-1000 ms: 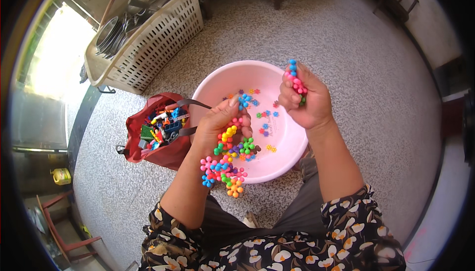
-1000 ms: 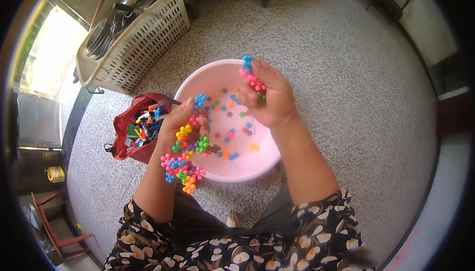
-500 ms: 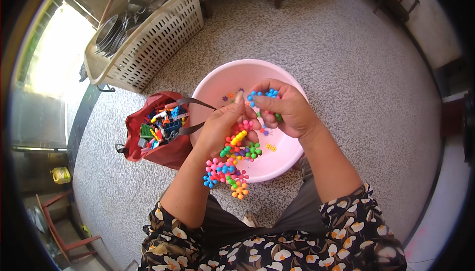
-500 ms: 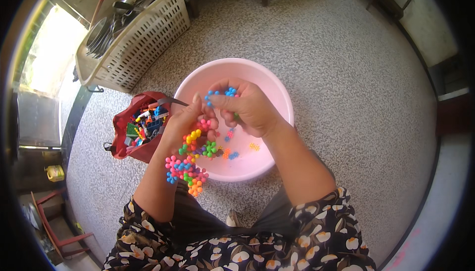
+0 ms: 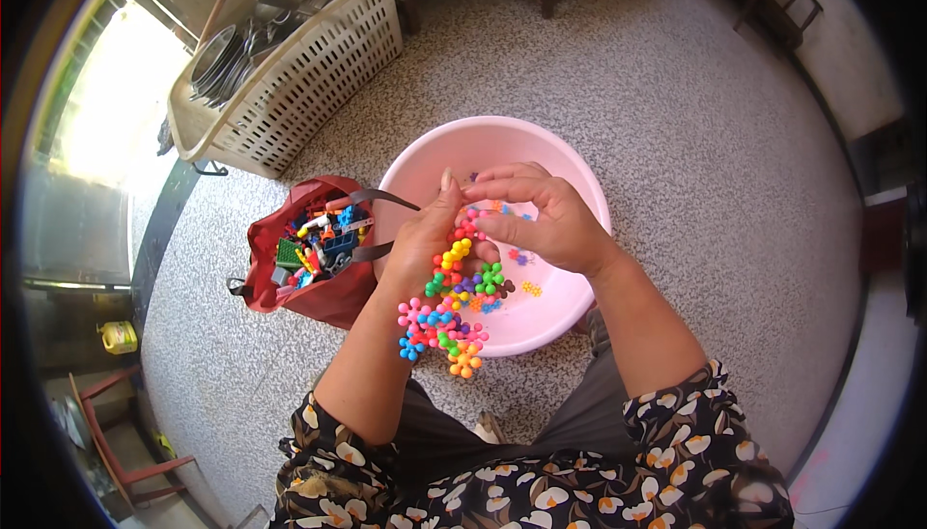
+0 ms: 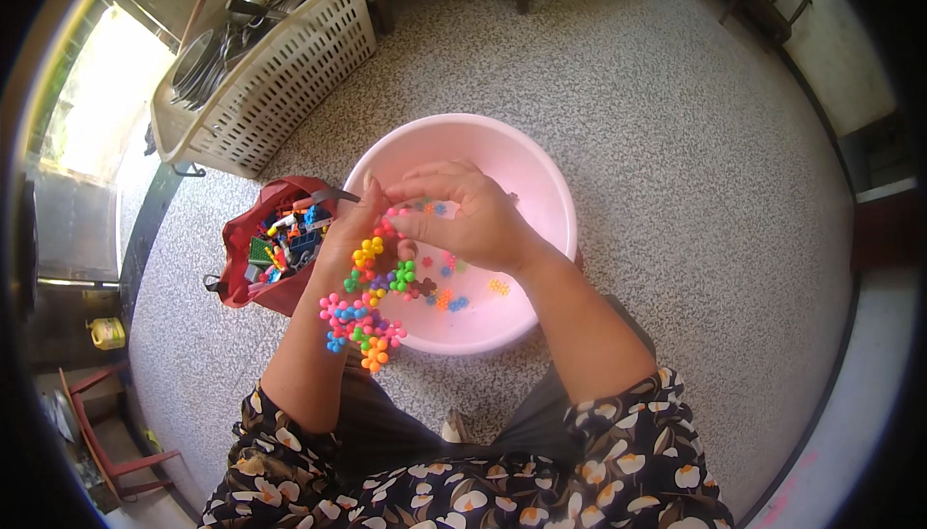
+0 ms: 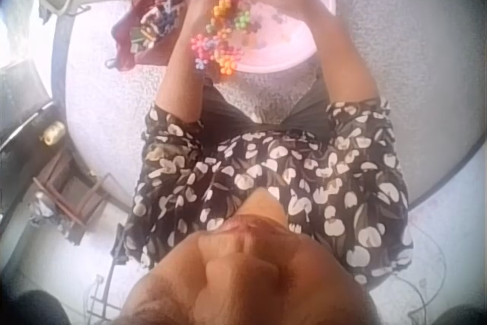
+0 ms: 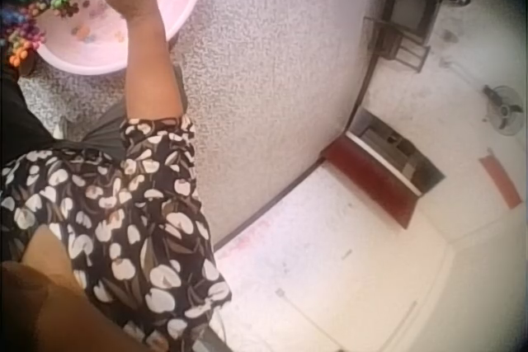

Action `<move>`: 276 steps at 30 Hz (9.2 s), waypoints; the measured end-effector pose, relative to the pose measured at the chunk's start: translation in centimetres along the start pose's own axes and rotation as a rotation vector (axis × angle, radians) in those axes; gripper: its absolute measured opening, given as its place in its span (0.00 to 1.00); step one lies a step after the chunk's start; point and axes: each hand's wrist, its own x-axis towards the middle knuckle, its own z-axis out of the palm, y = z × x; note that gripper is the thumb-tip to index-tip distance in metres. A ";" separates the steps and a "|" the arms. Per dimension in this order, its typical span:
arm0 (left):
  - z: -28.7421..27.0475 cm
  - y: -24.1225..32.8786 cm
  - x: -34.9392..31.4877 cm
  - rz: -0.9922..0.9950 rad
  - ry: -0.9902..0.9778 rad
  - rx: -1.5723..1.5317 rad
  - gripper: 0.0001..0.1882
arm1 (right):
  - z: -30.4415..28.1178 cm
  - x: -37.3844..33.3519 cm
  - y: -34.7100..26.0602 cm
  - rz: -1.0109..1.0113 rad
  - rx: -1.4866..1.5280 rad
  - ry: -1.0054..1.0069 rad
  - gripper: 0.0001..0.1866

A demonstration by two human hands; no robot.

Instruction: The recorder is assembling colorful plastic snowflake-shaped building blocks into a structure.

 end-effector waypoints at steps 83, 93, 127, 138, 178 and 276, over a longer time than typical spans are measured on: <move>1.1 -0.4 3.0 0.342 0.085 -0.135 0.09 | 0.6 0.9 0.0 0.188 0.154 0.221 0.08; 1.2 -0.6 4.5 0.455 0.077 -0.263 0.08 | 2.1 2.1 0.3 0.283 0.470 0.403 0.09; 0.1 1.4 2.1 0.365 -0.163 -0.217 0.15 | 1.3 1.8 -2.1 0.343 0.298 0.262 0.11; 0.4 2.8 0.6 0.257 -0.005 0.036 0.13 | -0.7 2.0 -2.0 0.428 0.183 0.029 0.10; -2.0 2.7 0.5 0.427 0.058 0.143 0.15 | 1.5 2.9 -0.8 0.452 0.735 -0.076 0.08; 0.7 1.5 0.8 0.578 0.095 0.483 0.14 | -0.4 1.9 -1.9 0.484 0.603 0.095 0.09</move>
